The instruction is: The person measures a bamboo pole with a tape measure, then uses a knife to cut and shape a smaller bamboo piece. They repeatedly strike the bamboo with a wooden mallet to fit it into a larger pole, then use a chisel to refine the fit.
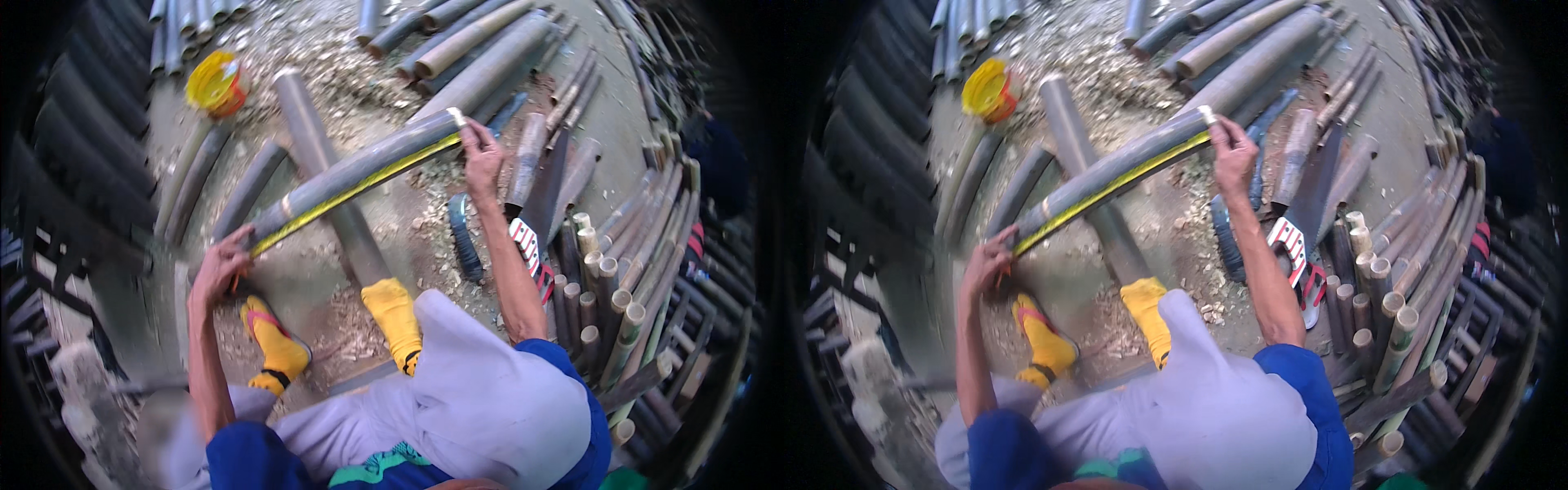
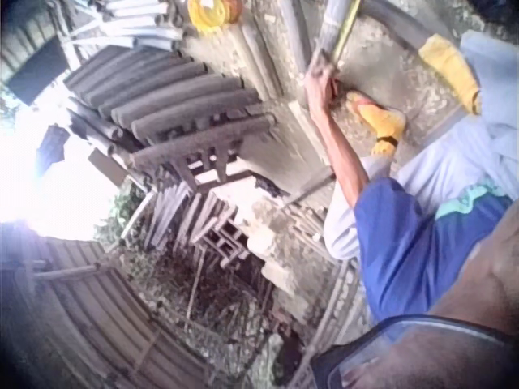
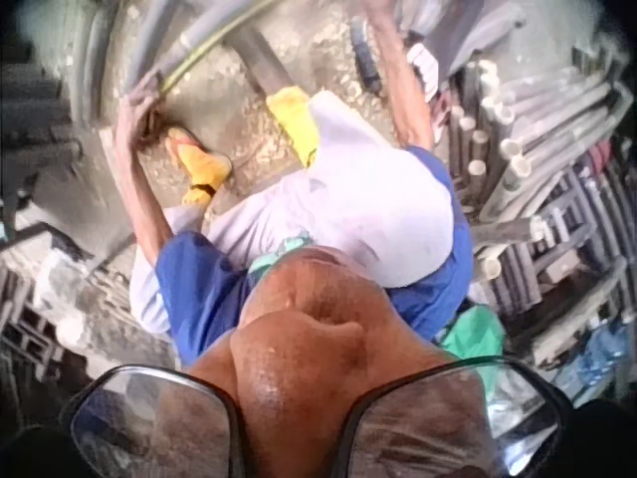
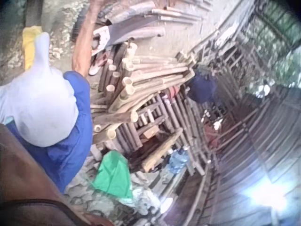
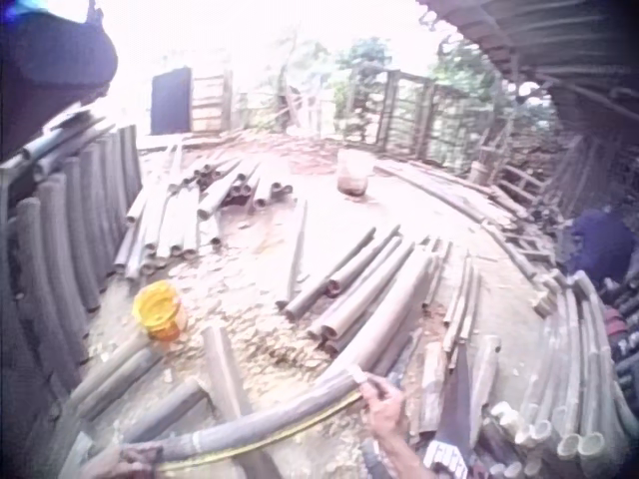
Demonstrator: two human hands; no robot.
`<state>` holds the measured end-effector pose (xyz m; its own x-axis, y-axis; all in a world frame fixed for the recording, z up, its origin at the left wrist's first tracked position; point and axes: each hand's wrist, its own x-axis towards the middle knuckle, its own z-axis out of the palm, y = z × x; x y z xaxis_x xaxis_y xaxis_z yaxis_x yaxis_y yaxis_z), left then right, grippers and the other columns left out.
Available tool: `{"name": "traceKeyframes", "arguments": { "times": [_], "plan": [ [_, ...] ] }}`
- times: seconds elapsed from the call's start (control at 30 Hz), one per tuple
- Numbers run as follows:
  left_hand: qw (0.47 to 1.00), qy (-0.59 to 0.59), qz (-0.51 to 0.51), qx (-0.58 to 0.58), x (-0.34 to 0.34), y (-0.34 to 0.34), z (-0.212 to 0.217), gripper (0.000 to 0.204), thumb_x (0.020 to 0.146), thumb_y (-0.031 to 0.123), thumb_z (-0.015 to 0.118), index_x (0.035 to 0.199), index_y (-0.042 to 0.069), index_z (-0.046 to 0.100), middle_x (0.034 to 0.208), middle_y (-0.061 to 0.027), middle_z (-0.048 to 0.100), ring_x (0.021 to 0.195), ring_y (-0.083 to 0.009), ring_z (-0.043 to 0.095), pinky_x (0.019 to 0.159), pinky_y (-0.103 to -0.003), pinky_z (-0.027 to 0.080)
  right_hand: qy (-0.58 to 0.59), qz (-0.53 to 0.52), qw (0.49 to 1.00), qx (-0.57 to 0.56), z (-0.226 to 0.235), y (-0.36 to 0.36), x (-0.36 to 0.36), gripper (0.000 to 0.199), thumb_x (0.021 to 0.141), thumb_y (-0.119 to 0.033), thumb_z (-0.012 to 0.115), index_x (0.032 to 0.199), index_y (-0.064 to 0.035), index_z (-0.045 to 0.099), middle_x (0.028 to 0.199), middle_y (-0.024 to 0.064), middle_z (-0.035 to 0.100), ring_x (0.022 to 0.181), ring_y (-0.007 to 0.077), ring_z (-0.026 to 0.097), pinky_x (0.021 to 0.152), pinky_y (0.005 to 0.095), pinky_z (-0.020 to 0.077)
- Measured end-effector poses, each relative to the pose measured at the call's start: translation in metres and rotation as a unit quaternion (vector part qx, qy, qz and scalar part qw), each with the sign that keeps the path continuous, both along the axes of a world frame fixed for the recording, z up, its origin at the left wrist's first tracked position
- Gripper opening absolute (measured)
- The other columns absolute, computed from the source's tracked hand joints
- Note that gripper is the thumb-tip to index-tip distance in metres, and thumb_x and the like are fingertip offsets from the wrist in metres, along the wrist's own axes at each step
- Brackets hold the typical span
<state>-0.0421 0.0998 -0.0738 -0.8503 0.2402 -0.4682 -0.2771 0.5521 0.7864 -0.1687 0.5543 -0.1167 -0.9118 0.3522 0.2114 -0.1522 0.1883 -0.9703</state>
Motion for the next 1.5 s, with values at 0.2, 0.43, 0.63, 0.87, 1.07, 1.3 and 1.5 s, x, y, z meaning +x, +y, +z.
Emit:
{"name": "traceKeyframes", "arguments": {
  "times": [0.2,0.43,0.63,0.87,1.07,1.3,1.5],
  "plan": [
    [0.997,-0.018,0.029,-0.075,-0.018,0.016,0.013,0.041,0.084,0.034,0.063,0.109,0.003,0.065,0.07,-0.0047,0.056,0.069,-0.011,0.051,0.065,-0.03,0.043,0.012,0.0,0.998,-0.06,-0.014,0.019,0.001,0.024,0.089,-0.012,0.065,0.105,0.0045,0.065,0.095,0.0066,0.066,0.086,0.0115,0.059,0.081,0.0242,0.0468],
    [0.972,0.03,0.107,-0.205,-0.015,0.014,-0.003,0.035,0.081,0.034,0.065,0.094,0.003,0.057,0.077,-0.0086,0.06,0.074,-0.0201,0.058,0.068,-0.035,0.045,-0.006,0.054,0.993,-0.104,-0.016,0.016,0.003,0.025,0.09,-0.012,0.063,0.108,0.005,0.063,0.1,0.0079,0.066,0.09,0.0118,0.06,0.083,0.024,0.0466],
    [0.978,-0.03,0.113,-0.174,-0.008,0.024,-0.02,0.054,0.078,0.031,0.068,0.124,0.007,0.054,0.108,-0.0187,0.063,0.101,-0.0288,0.06,0.089,-0.037,0.045,-0.01,0.051,0.996,-0.077,-0.012,0.016,0.007,0.024,0.091,-0.01,0.061,0.109,0.0047,0.062,0.102,0.0094,0.065,0.092,0.0139,0.06,0.085,0.0259,0.0483],
    [0.981,-0.025,0.119,-0.153,-0.012,0.019,-0.025,0.058,0.074,0.031,0.071,0.124,0.006,0.057,0.114,-0.0211,0.063,0.108,-0.0333,0.06,0.093,-0.038,0.044,-0.015,0.047,0.997,-0.06,-0.012,0.019,0.008,0.025,0.091,-0.013,0.061,0.108,0.0054,0.062,0.099,0.0085,0.065,0.09,0.0122,0.059,0.082,0.0247,0.0477],
    [0.98,-0.034,0.112,-0.162,-0.013,0.018,-0.023,0.055,0.077,0.027,0.069,0.124,0.003,0.056,0.114,-0.0175,0.062,0.105,-0.0264,0.06,0.091,-0.034,0.043,-0.017,0.047,0.996,-0.068,-0.01,0.018,0.007,0.024,0.092,-0.013,0.061,0.107,0.0053,0.063,0.098,0.0078,0.065,0.087,0.0114,0.058,0.08,0.0243,0.0474],
    [0.979,-0.057,0.116,-0.16,-0.017,0.019,-0.02,0.056,0.075,0.03,0.07,0.124,0.005,0.057,0.113,-0.017,0.063,0.104,-0.027,0.061,0.089,-0.035,0.044,-0.023,0.051,0.998,-0.038,-0.007,0.02,0.004,0.022,0.092,-0.013,0.06,0.105,0.0053,0.063,0.095,0.0066,0.065,0.085,0.0103,0.058,0.078,0.0235,0.0473],
    [0.978,-0.071,0.117,-0.157,-0.018,0.018,-0.02,0.058,0.074,0.031,0.071,0.124,0.005,0.057,0.114,-0.0165,0.063,0.105,-0.027,0.06,0.09,-0.035,0.044,-0.026,0.04,0.999,-0.02,-0.007,0.02,0.002,0.023,0.092,-0.014,0.061,0.103,0.0055,0.064,0.092,0.0064,0.065,0.083,0.0097,0.057,0.077,0.023,0.0468]
  ]
}}
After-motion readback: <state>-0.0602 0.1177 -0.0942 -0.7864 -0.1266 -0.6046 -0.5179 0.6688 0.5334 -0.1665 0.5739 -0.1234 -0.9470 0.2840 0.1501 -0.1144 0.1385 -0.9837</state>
